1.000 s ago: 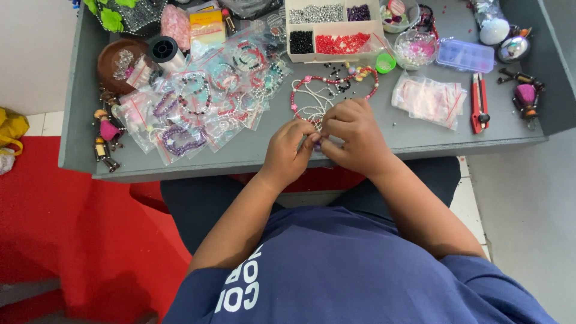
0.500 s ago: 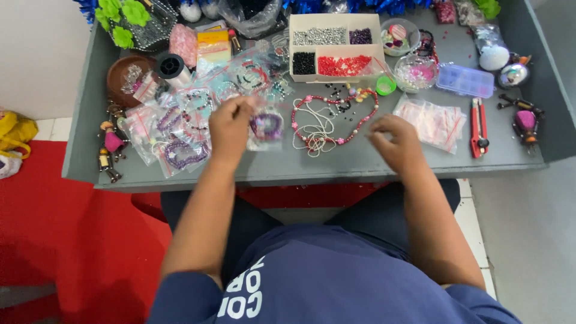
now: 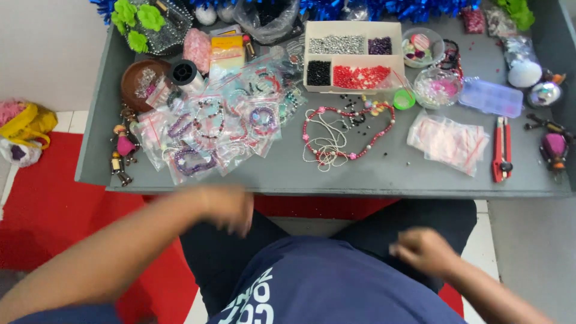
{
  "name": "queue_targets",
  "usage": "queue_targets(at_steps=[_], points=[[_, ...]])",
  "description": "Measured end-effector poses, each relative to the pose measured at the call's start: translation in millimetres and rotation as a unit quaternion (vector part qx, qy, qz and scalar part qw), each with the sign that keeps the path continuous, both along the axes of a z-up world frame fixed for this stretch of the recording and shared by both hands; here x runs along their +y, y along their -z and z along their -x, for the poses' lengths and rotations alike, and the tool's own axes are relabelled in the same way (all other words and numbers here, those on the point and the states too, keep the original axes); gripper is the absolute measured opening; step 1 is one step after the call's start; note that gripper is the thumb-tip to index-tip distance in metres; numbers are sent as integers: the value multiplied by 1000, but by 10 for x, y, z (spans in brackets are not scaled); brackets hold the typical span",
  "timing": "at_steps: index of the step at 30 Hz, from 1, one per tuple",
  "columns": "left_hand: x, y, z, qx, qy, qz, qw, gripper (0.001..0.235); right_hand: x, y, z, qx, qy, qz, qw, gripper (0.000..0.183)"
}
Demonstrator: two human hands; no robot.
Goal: The person places beaded necklaces into small clear plastic bags on a gray table. They handle each necklace, open a bag, insert the item, and set the bagged piece aside. The table holds many pre-packaged necklaces, loose beads, and craft supplies.
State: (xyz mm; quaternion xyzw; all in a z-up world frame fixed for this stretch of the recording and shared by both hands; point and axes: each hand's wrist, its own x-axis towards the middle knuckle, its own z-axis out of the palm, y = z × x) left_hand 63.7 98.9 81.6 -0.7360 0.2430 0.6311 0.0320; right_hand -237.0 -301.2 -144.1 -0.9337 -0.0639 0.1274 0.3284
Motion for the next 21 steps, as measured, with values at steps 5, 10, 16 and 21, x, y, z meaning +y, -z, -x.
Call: queue_targets(at_steps=[5, 10, 16, 21], points=[[931, 1073, 896, 308, -22, -133, 942, 33, -5, -401, 218, 322, 7, -201, 925, 39], [998, 796, 980, 227, -39, -53, 972, 11, 202, -738, 201, 537, 143, -325, 765, 14], [1402, 1356, 811, 64, 106, 99, 987, 20, 383, -1002, -16, 537, 47, -192, 820, 20], [1008, 1008, 848, -21, 146, -3, 989, 18, 26, -624, 26, 416, 69, -143, 895, 22]])
